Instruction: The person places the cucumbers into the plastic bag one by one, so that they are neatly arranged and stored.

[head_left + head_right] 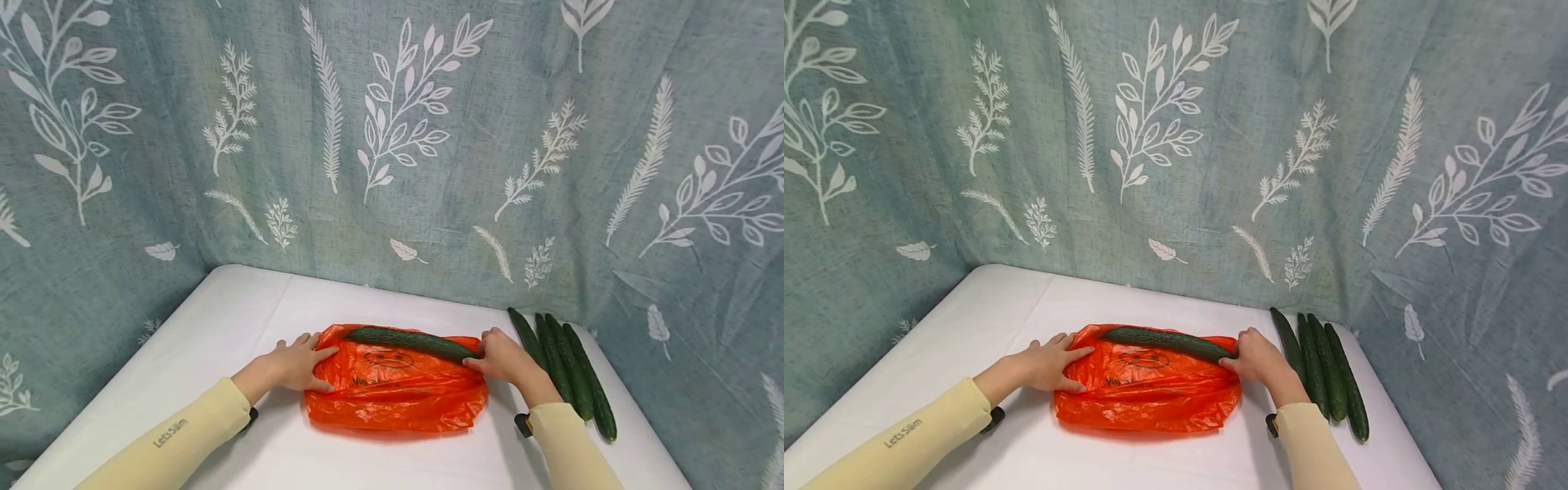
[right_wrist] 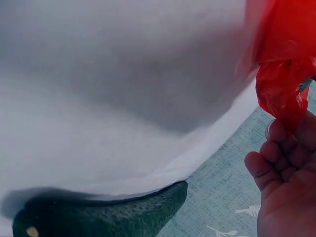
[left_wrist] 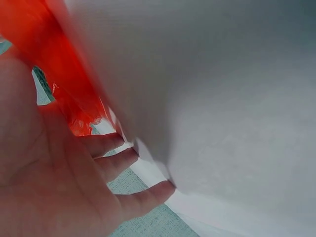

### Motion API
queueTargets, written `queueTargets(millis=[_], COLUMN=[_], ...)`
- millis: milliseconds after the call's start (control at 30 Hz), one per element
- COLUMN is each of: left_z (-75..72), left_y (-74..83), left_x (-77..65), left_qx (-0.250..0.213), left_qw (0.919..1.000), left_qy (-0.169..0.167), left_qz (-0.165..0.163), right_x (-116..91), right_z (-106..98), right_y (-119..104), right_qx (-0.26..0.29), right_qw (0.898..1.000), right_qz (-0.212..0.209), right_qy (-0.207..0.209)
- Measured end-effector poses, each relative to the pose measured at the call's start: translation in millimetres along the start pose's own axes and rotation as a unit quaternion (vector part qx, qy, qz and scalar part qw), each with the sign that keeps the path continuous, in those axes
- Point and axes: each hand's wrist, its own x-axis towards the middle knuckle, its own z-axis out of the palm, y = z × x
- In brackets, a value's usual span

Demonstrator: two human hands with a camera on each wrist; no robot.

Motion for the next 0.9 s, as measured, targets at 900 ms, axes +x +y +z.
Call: queueTargets(millis=[900], left_z=[-1.4], left_y=[5.0], left_x=[3.5], left_qx=[0.008], left_qw=[1.0000], left_qy=[-0.005], left_qz=[0.002], right_x=[-13.2], right_z=[10.4], right_y=[-3.6], right_qx=[-0.012], right_qw=[0.992], right_qz=[-0.012], right_qy=[0.124])
